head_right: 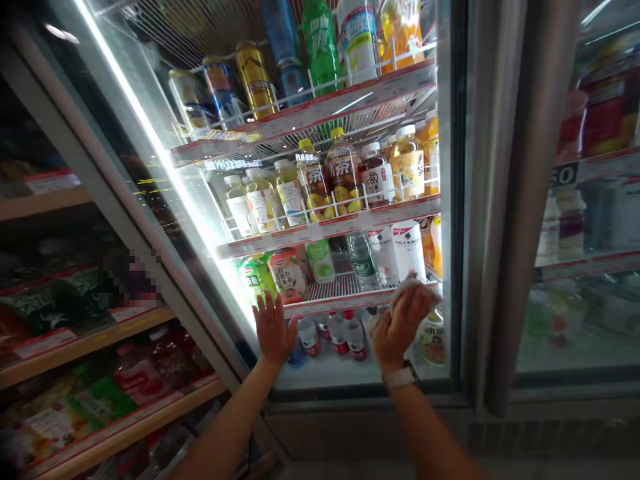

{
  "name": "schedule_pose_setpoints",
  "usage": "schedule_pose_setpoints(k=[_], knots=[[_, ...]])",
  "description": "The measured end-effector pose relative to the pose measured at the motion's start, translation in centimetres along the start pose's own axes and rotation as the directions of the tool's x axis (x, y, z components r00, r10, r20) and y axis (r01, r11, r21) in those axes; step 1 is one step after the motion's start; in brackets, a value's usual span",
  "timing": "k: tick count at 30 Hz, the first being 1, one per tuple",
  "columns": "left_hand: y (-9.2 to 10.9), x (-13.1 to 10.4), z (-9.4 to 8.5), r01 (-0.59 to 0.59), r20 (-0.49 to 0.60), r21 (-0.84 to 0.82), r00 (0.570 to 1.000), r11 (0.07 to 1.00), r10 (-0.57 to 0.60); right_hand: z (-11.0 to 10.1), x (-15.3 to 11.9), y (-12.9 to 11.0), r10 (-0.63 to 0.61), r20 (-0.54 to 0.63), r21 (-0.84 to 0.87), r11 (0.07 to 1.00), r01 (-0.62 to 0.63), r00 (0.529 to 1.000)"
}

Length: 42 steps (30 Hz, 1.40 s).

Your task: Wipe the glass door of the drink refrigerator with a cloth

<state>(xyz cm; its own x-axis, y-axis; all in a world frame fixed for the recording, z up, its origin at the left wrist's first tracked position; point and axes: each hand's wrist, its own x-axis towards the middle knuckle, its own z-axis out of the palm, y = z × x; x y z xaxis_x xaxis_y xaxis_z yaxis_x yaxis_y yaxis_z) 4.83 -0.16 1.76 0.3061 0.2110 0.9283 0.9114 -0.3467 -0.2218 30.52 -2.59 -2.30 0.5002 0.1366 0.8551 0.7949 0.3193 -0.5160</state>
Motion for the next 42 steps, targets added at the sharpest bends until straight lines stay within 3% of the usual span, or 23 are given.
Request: schedule_pose_setpoints(k=[5,9,14,18,21,28,32,36,42], knots=[[-0.7,-1.4,1.4,0.015,-0.028,0.018,0.999,1.000,-0.015,3.0,-3.1,-6.3,-0.108,0.130,0.024,0.994,0.106,0.986],[-0.9,-2.0,2.0,0.053,0.019,0.042,0.998,0.998,-0.053,4.8,-6.2,-10.7,-0.272,0.250,0.117,0.961,0.250,0.929],[-1.2,-2.2,2.3,0.068,-0.020,0.066,0.998,0.996,-0.067,5.1,-7.3,-12.5,-0.414,0.344,0.248,0.906,0.343,0.843],[-1.3,-2.2,1.9,0.060,0.044,0.019,0.997,0.998,-0.061,3.8,-5.4,-10.8,-0.449,0.377,0.219,0.893,0.393,0.810],[-1.2,-1.9,1.7,0.046,0.018,-0.015,0.999,0.999,-0.046,2.2,-3.1,-7.9,-0.392,0.343,0.132,0.920,0.369,0.854],[-1.0,-1.4,2.0,0.083,-0.033,-0.093,0.996,0.992,-0.086,-2.9,1.4,3.4,-0.180,0.167,-0.084,0.977,0.196,0.969],[-1.2,-1.6,2.4,0.131,-0.015,-0.144,0.991,0.981,-0.135,-5.2,1.9,8.1,-0.006,0.112,-0.125,0.992,0.020,0.994],[-1.2,-1.7,2.6,0.116,-0.028,-0.173,0.992,0.978,-0.123,-5.1,1.2,8.3,0.011,0.118,-0.119,0.993,0.003,0.993],[-0.8,-1.5,2.3,0.087,-0.043,-0.118,0.995,0.989,-0.092,-1.5,0.3,2.8,-0.034,0.076,-0.079,0.996,0.040,0.997]])
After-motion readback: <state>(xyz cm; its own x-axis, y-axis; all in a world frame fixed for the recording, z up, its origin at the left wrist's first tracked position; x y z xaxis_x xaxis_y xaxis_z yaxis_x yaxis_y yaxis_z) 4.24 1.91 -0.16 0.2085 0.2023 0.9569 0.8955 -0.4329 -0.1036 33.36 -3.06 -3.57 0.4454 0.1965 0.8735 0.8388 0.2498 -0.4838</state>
